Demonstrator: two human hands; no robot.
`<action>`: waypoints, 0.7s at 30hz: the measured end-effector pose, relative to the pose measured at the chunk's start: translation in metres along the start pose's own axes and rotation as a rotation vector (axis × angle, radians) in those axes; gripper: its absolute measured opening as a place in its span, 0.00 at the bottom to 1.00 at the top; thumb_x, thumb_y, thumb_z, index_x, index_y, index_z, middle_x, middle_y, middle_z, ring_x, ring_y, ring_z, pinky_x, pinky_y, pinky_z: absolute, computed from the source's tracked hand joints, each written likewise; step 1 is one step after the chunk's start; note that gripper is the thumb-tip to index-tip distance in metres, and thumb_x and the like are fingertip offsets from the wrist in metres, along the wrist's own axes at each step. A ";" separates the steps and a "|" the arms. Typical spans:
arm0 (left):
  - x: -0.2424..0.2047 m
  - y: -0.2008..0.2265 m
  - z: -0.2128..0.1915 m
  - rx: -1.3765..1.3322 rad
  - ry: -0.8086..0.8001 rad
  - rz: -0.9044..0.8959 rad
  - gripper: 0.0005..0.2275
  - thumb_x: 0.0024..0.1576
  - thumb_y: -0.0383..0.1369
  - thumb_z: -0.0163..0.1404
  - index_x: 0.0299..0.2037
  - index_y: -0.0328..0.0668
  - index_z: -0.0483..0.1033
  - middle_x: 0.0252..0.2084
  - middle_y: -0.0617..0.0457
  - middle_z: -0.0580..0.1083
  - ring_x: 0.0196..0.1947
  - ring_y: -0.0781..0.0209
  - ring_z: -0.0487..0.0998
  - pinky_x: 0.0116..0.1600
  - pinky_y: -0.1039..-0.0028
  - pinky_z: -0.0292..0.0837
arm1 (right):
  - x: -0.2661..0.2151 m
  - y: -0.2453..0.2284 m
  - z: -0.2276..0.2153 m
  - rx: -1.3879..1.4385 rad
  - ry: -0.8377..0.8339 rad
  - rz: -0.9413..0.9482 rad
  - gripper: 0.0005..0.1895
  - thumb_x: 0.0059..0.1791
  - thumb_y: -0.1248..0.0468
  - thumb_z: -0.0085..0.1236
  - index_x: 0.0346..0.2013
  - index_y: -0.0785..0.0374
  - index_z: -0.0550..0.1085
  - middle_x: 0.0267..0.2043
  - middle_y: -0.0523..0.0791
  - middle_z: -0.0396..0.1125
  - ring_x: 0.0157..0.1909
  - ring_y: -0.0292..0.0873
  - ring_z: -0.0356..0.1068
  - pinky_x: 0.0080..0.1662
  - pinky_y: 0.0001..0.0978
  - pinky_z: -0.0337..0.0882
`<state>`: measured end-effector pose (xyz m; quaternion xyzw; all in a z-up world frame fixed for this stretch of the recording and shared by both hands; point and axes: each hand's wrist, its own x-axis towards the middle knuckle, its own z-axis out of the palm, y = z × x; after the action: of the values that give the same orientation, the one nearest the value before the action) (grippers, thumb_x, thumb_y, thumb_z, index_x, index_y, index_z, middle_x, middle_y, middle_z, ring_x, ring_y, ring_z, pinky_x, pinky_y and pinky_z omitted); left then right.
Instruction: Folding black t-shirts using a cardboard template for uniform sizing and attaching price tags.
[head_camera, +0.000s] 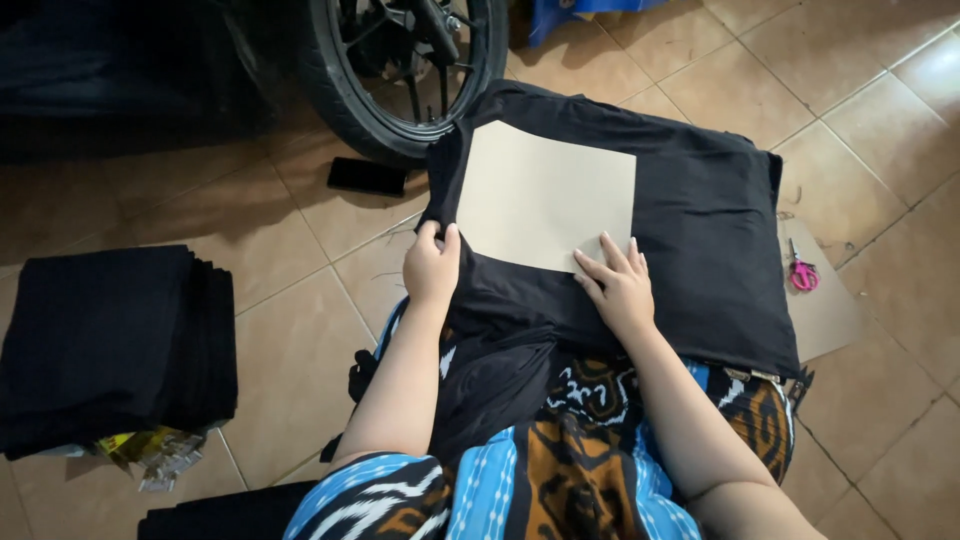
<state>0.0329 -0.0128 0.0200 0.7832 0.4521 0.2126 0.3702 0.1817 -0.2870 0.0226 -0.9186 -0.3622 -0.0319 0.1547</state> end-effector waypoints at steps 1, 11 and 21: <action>-0.001 0.001 -0.002 0.002 -0.001 0.003 0.17 0.62 0.51 0.46 0.51 0.52 0.77 0.36 0.50 0.82 0.42 0.47 0.84 0.48 0.56 0.79 | 0.000 0.001 0.000 0.002 0.002 0.003 0.20 0.52 0.42 0.56 0.60 0.23 0.73 0.74 0.39 0.58 0.75 0.69 0.48 0.72 0.61 0.52; -0.002 0.003 -0.009 -0.039 -0.084 -0.039 0.20 0.65 0.49 0.43 0.58 0.45 0.75 0.42 0.45 0.81 0.47 0.46 0.83 0.50 0.56 0.79 | -0.002 -0.002 -0.006 0.019 0.000 0.025 0.19 0.53 0.41 0.54 0.59 0.25 0.74 0.73 0.40 0.60 0.75 0.68 0.49 0.72 0.59 0.53; -0.001 0.002 -0.011 -0.044 -0.084 -0.021 0.20 0.66 0.48 0.43 0.58 0.43 0.75 0.46 0.42 0.80 0.48 0.46 0.82 0.50 0.57 0.80 | -0.015 -0.001 -0.005 -0.036 0.095 0.039 0.18 0.54 0.43 0.55 0.58 0.33 0.77 0.71 0.48 0.63 0.74 0.67 0.53 0.70 0.58 0.57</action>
<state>0.0269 -0.0101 0.0286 0.7782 0.4399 0.1856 0.4081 0.1702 -0.2975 0.0255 -0.9257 -0.3357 -0.0788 0.1556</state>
